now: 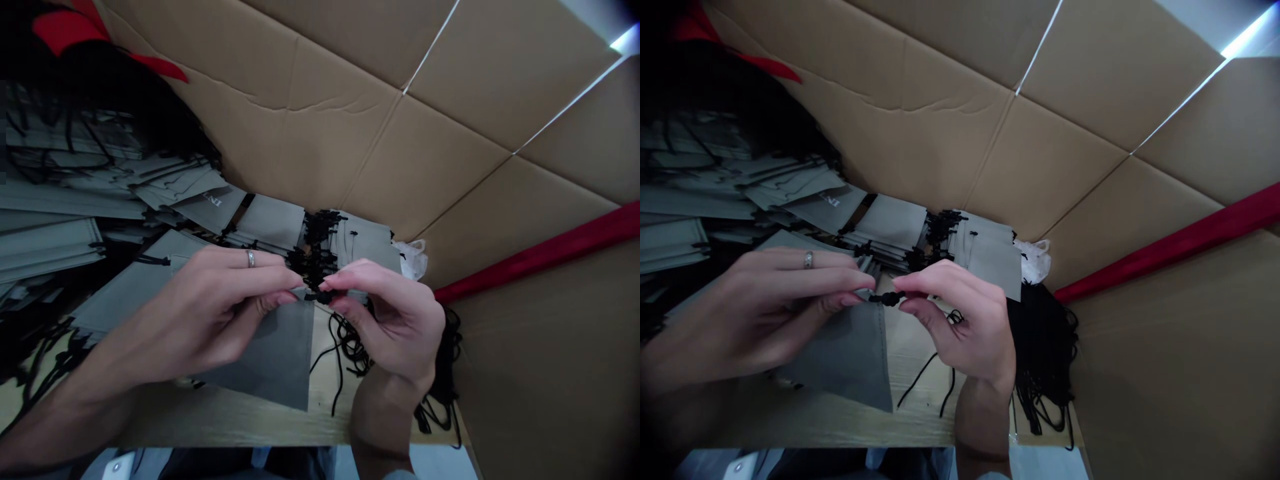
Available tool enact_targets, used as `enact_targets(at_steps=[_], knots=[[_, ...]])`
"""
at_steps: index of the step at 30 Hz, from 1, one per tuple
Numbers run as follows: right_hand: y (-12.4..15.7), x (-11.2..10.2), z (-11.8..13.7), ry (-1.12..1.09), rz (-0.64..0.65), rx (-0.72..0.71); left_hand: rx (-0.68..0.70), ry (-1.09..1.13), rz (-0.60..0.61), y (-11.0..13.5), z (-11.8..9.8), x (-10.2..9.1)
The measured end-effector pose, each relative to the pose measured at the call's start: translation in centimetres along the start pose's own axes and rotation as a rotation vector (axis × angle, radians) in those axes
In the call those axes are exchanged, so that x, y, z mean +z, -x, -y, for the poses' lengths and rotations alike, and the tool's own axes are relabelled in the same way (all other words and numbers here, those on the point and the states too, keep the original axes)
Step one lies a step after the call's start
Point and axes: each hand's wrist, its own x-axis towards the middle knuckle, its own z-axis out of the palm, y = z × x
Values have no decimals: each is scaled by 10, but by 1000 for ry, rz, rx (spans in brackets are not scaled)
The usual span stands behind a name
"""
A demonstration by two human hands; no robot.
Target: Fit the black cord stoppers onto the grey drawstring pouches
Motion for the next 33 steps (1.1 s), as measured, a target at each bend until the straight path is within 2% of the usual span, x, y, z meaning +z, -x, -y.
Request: enact_targets(at_steps=[4, 8, 12, 16, 19, 23, 27, 33], knots=[[-2, 3, 6, 189, -3, -90, -4, -14, 6, -3, -2, 0], [-3, 13, 10, 364, -96, -112, 25, -13, 7, -4, -4, -2], [-3, 17, 13, 408, -176, -115, 31, 21, 38, -3, -5, -3], [-2, 10, 15, 231, -57, -3, 29, 12, 14, -3, -3, -2], [-1, 7, 12, 93, 39, -20, 18, 10, 21, -2, -1, 0], [-2, 10, 4, -12, 19, -50, 0, 26, 54, 0, -1, 1], [-2, 14, -4, -148, -14, -76, 60, 129, 100, -1, -3, -2], [-3, 24, -14, -356, 55, -188, 151, 419, 272, -3, 0, -4]])
